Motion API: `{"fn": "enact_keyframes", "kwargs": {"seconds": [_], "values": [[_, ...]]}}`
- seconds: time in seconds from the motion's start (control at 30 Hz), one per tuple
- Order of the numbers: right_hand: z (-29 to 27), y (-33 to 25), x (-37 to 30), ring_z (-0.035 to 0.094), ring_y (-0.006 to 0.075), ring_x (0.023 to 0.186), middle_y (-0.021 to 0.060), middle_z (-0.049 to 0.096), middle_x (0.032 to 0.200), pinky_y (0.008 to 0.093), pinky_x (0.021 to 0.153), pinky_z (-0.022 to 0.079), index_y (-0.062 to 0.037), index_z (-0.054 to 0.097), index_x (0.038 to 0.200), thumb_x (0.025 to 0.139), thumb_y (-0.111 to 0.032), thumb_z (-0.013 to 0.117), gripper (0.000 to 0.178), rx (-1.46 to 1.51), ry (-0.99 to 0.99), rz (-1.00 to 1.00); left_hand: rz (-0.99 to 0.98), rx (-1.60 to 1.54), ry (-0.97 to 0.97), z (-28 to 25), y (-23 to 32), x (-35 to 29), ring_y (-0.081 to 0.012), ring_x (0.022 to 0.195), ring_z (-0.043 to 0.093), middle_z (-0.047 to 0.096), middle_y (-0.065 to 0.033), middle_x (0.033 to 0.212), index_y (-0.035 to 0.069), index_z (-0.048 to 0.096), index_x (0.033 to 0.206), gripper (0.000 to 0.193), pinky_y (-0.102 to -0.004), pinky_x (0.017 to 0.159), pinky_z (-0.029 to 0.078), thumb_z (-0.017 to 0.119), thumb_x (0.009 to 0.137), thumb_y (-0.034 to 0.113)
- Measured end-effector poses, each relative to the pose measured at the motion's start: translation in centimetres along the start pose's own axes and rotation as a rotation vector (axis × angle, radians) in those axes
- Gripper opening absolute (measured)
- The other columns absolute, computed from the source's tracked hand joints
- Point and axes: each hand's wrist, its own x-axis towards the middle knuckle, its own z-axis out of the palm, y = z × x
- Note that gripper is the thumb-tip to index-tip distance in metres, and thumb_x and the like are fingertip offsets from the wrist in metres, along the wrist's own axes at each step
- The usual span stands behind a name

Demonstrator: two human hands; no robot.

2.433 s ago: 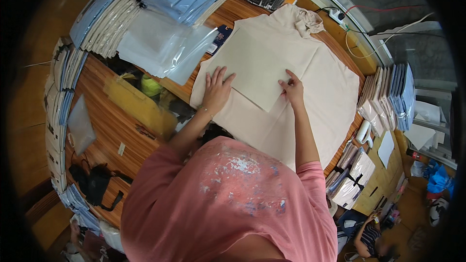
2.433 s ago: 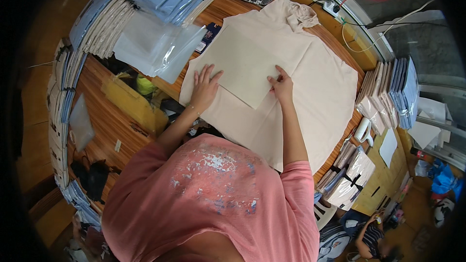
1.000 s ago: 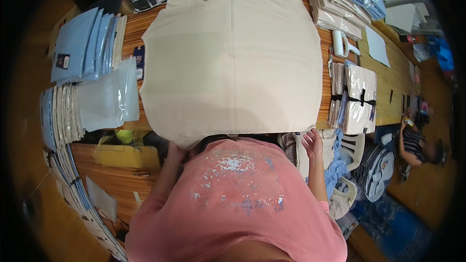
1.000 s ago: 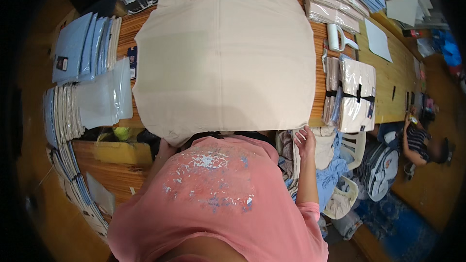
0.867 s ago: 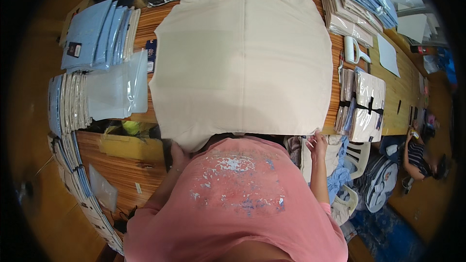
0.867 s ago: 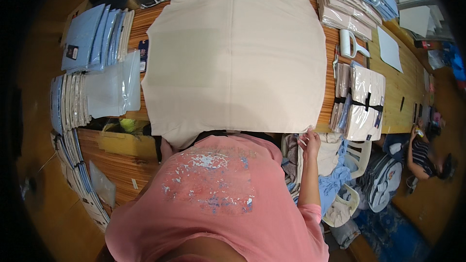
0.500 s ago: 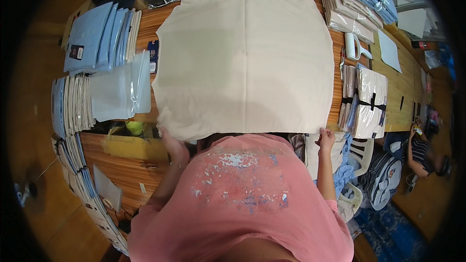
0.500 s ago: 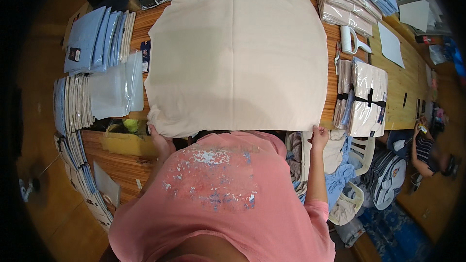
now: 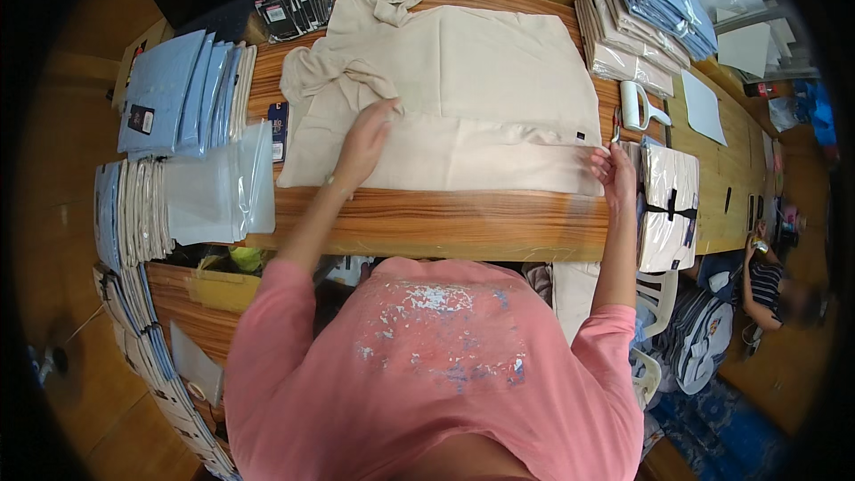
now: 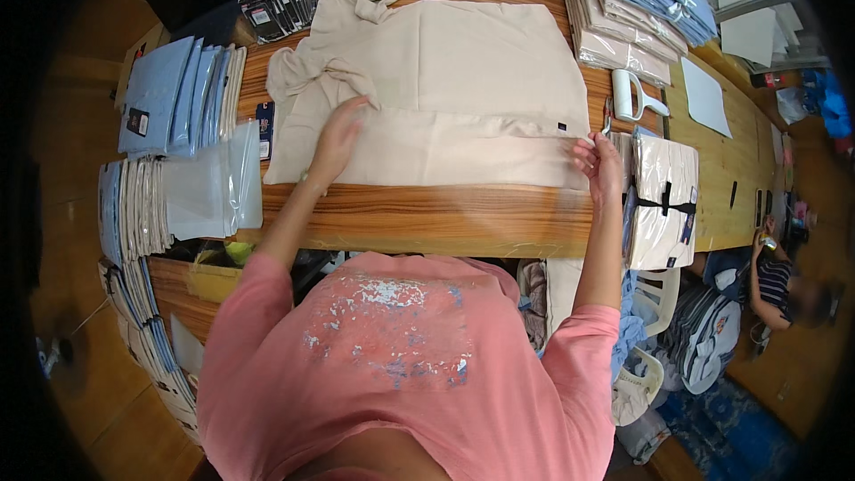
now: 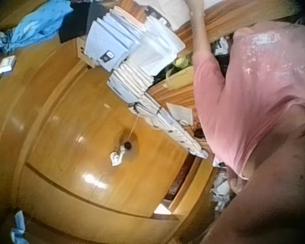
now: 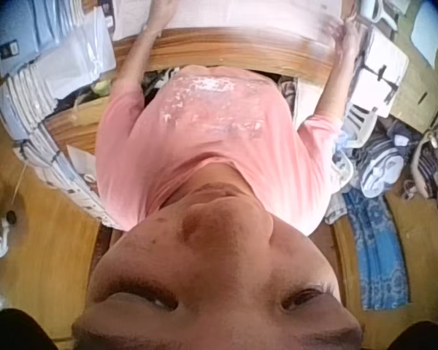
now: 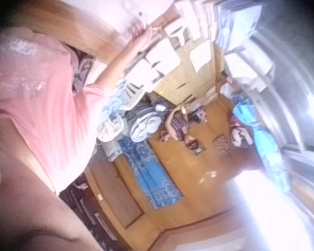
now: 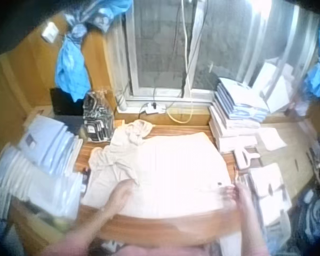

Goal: The person folds a light-colored shirt on a table, aligning a rectangular board on the back before folding the sides and bottom, then applies a plastic tag to the front.

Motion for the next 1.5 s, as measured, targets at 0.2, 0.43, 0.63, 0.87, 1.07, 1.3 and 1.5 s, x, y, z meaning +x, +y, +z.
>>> {"fn": "enact_keyframes", "kwargs": {"seconds": [0.2, 0.43, 0.63, 0.87, 1.07, 1.3, 1.5], "values": [[1.5, -2.9, 1.6, 0.063, 0.0171, 0.09, 0.0119, 0.062, 0.106, 0.0257, 0.064, 0.055, -0.0058, 0.05, 0.111, 0.093, -0.025, 0.045, 0.026, -0.094, -0.116, 0.008, 0.079, 0.377, -0.479, 1.7, -4.0, 5.4, -0.0279, 0.112, 0.046, 0.053, -0.0135, 0.111, 0.004, 0.05, 0.115, 0.035, -0.0418, 0.104, 0.028, 0.059, 0.082, 0.013], [0.3, 3.4, 5.3, 0.057, 0.0196, 0.104, 0.0151, 0.056, 0.118, 0.0318, 0.081, 0.049, -0.0027, 0.046, 0.12, 0.091, -0.024, 0.047, 0.036, -0.402, 0.085, -0.291, 0.076, 0.3, -0.352, 3.2, -5.3, 4.4, -0.0284, 0.111, 0.048, 0.054, -0.0124, 0.113, 0.003, 0.054, 0.106, 0.025, -0.0441, 0.102, 0.029, 0.058, 0.083, 0.013], [2.8, 7.8, 2.6, 0.017, 0.0284, 0.136, 0.0101, 0.024, 0.146, 0.0565, 0.106, 0.007, -0.0193, 0.031, 0.139, 0.087, -0.042, 0.048, 0.059, -1.578, 0.219, -0.7, 0.213, 0.393, -0.288, 3.5, -4.9, 4.4, -0.0273, 0.116, 0.044, 0.051, -0.01, 0.121, 0.003, 0.055, 0.103, 0.023, -0.0436, 0.101, 0.031, 0.057, 0.083, 0.015], [-1.4, 11.4, -6.5, 0.015, 0.028, 0.137, 0.0108, 0.021, 0.147, 0.0565, 0.106, 0.004, -0.0175, 0.027, 0.141, 0.088, -0.038, 0.048, 0.061, -1.58, 0.15, -0.558, 0.192, 0.425, -0.313, 3.1, -2.5, -3.7, -0.0259, 0.116, 0.045, 0.05, -0.0097, 0.122, 0.007, 0.056, 0.102, 0.024, -0.0428, 0.101, 0.032, 0.058, 0.081, 0.016], [12.4, 4.9, -7.3, 0.04, 0.0288, 0.121, 0.0138, 0.046, 0.128, 0.0428, 0.103, 0.027, -0.0062, 0.047, 0.126, 0.082, -0.014, 0.059, 0.047, -0.95, -0.124, -0.841, -0.149, -0.067, -0.22, -0.7, -0.9, -5.6, -0.0296, 0.112, 0.047, 0.052, -0.0118, 0.118, 0.005, 0.055, 0.105, 0.025, -0.0379, 0.098, 0.035, 0.059, 0.081, 0.013], [43.9, 9.5, -9.6, 0.057, 0.0313, 0.085, 0.0172, 0.054, 0.095, 0.0363, 0.074, 0.046, -0.0002, 0.059, 0.103, 0.078, -0.009, 0.06, 0.027, -0.693, -0.996, -0.832, -0.195, 0.285, 0.149, -7.9, -4.7, -11.1, -0.0324, 0.098, 0.05, 0.052, -0.0155, 0.1, 0.0, 0.05, 0.1, 0.028, -0.0377, 0.086, 0.04, 0.063, 0.078, 0.01], [52.3, 16.3, -4.5, 0.062, 0.0294, 0.093, 0.0148, 0.063, 0.102, 0.0412, 0.077, 0.047, -0.01, 0.062, 0.111, 0.067, -0.025, 0.069, 0.047, -1.554, -0.684, -0.796, -0.263, 0.265, 0.094, -7.2, -6.5, -12.0, -0.0343, 0.107, 0.044, 0.046, -0.0175, 0.11, -0.002, 0.046, 0.113, 0.052, -0.0407, 0.092, 0.036, 0.068, 0.075, 0.024]]}}
